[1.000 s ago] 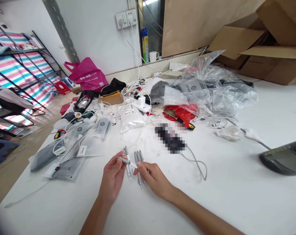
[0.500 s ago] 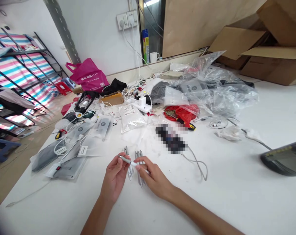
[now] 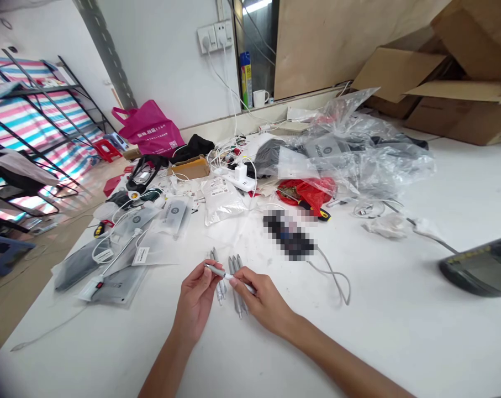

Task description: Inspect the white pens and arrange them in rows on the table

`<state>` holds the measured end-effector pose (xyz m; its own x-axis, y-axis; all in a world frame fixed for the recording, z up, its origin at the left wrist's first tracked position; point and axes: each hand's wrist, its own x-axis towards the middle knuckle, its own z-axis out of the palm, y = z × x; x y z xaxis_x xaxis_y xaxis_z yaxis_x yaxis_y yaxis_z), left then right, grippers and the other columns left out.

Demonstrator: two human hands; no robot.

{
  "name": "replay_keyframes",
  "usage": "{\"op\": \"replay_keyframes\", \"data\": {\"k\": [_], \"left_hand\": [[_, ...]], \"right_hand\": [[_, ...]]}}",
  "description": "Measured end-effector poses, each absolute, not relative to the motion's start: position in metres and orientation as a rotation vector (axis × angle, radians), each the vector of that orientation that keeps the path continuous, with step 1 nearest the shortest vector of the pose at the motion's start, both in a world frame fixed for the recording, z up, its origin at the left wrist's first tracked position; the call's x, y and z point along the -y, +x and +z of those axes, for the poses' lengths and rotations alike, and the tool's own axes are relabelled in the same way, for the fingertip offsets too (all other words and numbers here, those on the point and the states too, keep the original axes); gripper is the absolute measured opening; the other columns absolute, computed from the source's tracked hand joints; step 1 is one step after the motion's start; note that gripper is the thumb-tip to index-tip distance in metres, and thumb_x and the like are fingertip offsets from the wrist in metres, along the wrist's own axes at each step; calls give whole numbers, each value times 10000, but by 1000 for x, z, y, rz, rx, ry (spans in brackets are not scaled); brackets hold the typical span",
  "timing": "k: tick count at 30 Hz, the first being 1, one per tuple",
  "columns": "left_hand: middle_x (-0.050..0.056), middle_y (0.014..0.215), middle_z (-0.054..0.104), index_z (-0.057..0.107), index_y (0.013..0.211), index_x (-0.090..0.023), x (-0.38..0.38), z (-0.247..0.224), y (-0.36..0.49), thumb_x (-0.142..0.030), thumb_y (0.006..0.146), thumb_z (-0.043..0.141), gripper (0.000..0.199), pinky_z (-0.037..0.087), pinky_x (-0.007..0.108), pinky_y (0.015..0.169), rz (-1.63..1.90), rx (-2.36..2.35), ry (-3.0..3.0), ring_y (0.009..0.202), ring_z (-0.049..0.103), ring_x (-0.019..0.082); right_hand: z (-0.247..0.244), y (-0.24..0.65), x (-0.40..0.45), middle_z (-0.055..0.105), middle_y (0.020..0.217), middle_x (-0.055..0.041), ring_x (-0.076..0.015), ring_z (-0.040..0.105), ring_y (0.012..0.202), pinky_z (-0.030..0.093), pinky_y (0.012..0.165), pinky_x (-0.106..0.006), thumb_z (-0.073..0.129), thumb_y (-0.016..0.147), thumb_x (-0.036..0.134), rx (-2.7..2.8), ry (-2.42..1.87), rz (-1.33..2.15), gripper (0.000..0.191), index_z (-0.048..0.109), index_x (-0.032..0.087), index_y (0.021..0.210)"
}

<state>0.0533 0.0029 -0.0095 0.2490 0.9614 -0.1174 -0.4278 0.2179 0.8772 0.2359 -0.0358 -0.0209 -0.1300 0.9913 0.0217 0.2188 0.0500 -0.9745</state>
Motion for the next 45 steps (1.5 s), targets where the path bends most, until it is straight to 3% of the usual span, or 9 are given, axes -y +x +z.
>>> {"op": "replay_keyframes", "data": {"k": [6,15,21,24,28,32,36,40,45], "left_hand": [[82,1075,742,823,1002,-184,-4,-10,55,-435,909,805,269,497,283,943,1117,-844,848,1013,646,183],[96,962,798,844,998,-177,-5,-17,52,-452,825,884,327,528,354,977,1163,-903,746,1001,717,227],[93,937,798,836,939,-176,-3,-13,51,-467,854,860,304,535,328,930,1140,-781,754,943,723,200],[81,935,802,836,973,-189,-3,-10,53,-466,845,870,307,537,352,978,1157,-770,707,960,735,203],[71,1072,816,833,1066,-222,-5,-7,53,-474,826,886,352,516,395,1079,1207,-798,610,1056,753,217],[130,1243,794,813,1182,-198,-3,-6,54,-509,827,875,475,418,447,1219,1146,-789,717,1304,682,294],[170,1315,762,781,1240,-159,-2,-4,53,-576,918,758,527,290,473,1301,1193,-824,818,1397,618,313],[132,1230,786,792,1166,-175,-6,-3,47,-546,934,748,440,381,484,1254,1291,-861,710,1284,684,286],[103,1094,791,804,1076,-164,-12,-3,42,-528,903,789,403,479,434,1170,1339,-872,644,1125,722,237]], "right_hand": [[-19,239,34,422,669,28,-128,347,618,292,579,-276,367,1092,644,1498,-1277,1211,577,597,186,827],[-20,236,37,512,713,29,-122,384,626,292,581,-270,507,1070,577,1570,-1295,1068,419,660,198,983],[-11,236,38,409,629,57,-99,331,571,280,543,-261,537,1032,659,1320,-1121,1522,516,652,174,900],[-10,238,38,412,626,78,-88,316,552,279,523,-244,637,999,618,1189,-1002,1608,430,636,189,1033],[-12,241,34,545,743,47,-95,410,569,360,537,-257,770,930,535,1033,-861,1611,438,598,225,1185],[-12,246,23,519,716,29,-127,469,643,441,635,-296,747,939,563,809,-871,1382,371,668,213,1036],[-2,258,10,576,929,-11,-164,572,844,530,810,-343,774,907,588,581,-803,1295,403,569,242,886],[6,282,4,296,674,70,-128,333,553,446,566,-280,647,971,646,495,-756,1356,448,460,260,842],[-6,314,4,125,563,91,-114,50,487,195,406,-268,470,1023,628,521,-712,1322,561,233,256,676]]}}
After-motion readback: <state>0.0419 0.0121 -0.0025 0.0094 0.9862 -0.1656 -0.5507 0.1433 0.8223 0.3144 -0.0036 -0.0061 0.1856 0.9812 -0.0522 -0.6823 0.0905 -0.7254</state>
